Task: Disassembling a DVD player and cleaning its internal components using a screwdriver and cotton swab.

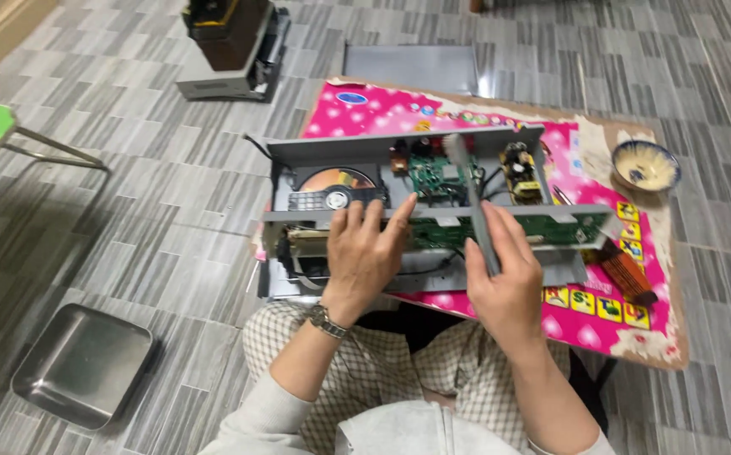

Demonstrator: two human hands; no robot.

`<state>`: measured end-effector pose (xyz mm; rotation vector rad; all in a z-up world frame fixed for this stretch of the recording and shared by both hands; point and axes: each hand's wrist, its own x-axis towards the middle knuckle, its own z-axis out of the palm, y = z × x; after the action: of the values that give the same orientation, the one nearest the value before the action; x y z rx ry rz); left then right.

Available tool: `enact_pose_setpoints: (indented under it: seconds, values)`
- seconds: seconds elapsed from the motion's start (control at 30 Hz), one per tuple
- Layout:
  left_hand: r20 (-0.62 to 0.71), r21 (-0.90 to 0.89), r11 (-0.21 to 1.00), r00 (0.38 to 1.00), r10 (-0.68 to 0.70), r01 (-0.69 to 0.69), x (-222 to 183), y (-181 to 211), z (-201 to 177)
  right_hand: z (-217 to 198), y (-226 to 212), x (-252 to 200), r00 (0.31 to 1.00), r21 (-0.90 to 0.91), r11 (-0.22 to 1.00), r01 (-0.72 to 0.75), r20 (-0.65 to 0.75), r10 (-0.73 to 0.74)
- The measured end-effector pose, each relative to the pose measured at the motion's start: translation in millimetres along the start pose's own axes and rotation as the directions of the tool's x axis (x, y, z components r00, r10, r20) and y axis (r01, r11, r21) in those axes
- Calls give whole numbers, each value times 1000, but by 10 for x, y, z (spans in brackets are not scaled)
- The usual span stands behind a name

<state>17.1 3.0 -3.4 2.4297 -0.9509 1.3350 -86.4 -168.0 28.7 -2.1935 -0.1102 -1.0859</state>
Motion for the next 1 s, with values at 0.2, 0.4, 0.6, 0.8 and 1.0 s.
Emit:
enact_pose_setpoints:
  seconds: [0.2,0.4,0.6,0.8,1.0]
  values:
    - [-36,-36,999,999,-36,35,18,11,-120,298,106,22,994,-27,999,20,108,-17]
    - [-66,-9,992,990,-126,125,-99,-554,-598,314,23,70,995,-47,998,48,88,-43]
    - [142,-464,821,943,-302,332,-483,-1043,-724,337,-65,78,997,-61,998,-2,80,7]
    - [123,-609,676,892,-435,414,-589,-893,-479,321,38,83,995,-99,990,98,30,-95]
    - [97,-619,639,852,-515,457,-441,-650,-524,-222,134,-540,983,-100,985,-139,107,149]
